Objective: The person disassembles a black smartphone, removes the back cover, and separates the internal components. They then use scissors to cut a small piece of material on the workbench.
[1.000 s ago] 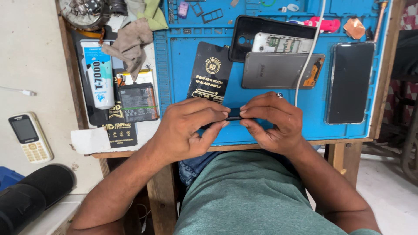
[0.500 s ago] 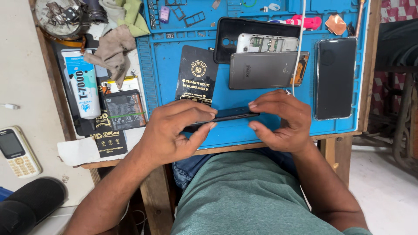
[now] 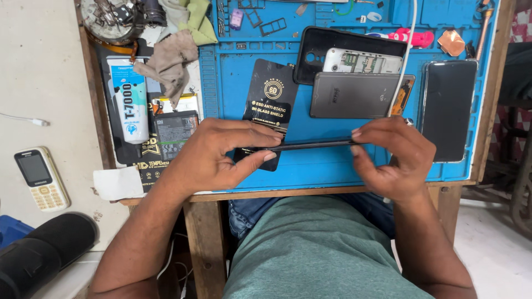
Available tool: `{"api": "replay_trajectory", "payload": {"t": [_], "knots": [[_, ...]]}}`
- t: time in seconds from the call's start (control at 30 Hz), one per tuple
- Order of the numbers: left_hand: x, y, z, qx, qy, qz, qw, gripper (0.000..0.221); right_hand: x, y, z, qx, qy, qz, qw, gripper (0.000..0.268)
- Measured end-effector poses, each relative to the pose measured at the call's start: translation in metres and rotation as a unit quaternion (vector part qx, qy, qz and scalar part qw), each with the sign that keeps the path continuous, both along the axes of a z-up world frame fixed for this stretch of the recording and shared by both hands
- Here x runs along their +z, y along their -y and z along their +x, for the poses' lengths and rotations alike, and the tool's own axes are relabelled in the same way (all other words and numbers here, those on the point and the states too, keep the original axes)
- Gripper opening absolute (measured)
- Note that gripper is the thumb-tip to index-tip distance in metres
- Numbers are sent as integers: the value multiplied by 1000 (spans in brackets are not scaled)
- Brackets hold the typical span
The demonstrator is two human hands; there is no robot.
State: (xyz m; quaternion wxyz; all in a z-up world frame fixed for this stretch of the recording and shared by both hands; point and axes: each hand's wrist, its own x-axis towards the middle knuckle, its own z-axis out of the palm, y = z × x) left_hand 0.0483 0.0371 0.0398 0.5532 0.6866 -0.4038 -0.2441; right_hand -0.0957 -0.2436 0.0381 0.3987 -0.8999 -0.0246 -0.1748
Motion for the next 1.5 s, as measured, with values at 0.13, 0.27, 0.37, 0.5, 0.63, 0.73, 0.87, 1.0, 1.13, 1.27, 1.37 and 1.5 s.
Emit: {"api": "replay_trajectory", "payload": {"t": [0.13,0.27,0.37,0.5,0.63,0.73,0.87,1.0,1.13,1.27,1.37,1.5], "knots": [[3,-2,-3,-7,16,16,1000,16,20,-21,13,66,29,-128,989,16],[6,0,-5,5,31,21,999,17,31,-43,27,95,5,-139,986,15],[6,0,-6,17,29,26,999,17,30,-51,34,108,-2,-115,988,14],[3,-2,-8,23,47,36,998,16,28,-53,35,107,-15,-118,987,14],[3,0,-5,30,52,20,998,18,29,-50,38,109,-7,-139,984,17],[1,1,-1,31,49,6,998,21,29,-43,38,101,-28,-170,980,23],[2,4,-3,44,23,4,999,28,23,-27,26,49,-67,-69,994,20],[8,9,-15,73,-12,-24,997,28,6,-18,7,-17,-77,170,982,18],[19,7,-27,130,130,-114,976,33,-22,-29,1,36,-86,396,913,21],[25,6,-32,140,166,-128,968,33,-30,-39,8,87,-63,437,893,20],[30,6,-34,148,178,-123,965,31,-16,-42,11,89,-57,413,904,23],[33,8,-41,152,194,-108,963,28,17,-40,13,108,12,340,934,28]]}}
